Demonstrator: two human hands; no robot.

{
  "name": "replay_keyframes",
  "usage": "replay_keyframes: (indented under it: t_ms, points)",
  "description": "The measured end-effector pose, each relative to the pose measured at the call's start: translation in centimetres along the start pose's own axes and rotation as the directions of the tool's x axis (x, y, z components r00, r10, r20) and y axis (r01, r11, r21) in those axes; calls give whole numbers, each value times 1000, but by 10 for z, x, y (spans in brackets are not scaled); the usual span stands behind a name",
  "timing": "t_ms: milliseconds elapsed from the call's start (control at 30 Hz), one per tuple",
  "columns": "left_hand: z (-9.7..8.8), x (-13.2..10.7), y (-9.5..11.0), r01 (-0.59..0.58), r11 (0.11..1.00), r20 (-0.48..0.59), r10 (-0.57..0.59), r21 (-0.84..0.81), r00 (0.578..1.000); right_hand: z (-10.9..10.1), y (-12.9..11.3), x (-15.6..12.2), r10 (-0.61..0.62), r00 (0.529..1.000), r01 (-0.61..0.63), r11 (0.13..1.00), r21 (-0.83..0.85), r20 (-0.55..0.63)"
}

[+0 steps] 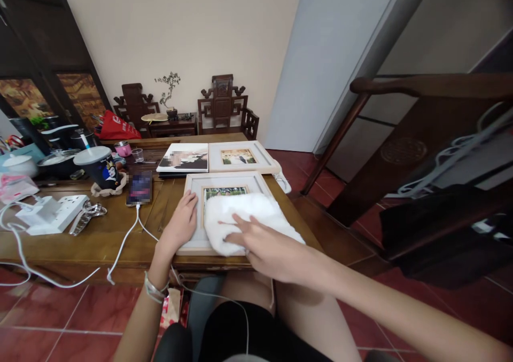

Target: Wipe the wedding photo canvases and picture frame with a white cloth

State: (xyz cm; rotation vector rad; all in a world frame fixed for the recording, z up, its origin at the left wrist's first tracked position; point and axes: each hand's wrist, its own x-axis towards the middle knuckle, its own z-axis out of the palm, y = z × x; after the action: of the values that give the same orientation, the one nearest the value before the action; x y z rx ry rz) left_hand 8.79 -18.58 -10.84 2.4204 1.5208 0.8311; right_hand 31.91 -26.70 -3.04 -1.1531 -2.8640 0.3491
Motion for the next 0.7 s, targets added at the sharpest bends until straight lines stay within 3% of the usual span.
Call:
replay_keyframes:
  t_ms: [100,200,333,467,700]
  points:
    - [0,0,0,-3,1000,9,3,0,1000,13,33,32,36,994,-43,997,-67,-106]
    - [-3,0,1,3,1000,25,-3,-3,1000,12,66,67,87,977,-123,976,-178,-194]
    - [-5,0,3,16,1000,26,-16,2,1000,4,81,96,148,970,-194,951,-241,-194]
    - [-5,-1,3,18,1000,12,-18,1,1000,7,58,82,156,982,-176,961,-212,-107]
    - [0,-1,0,9,1000,-6,-9,-16,1000,-9,-7,6,15,995,-11,999,-38,98]
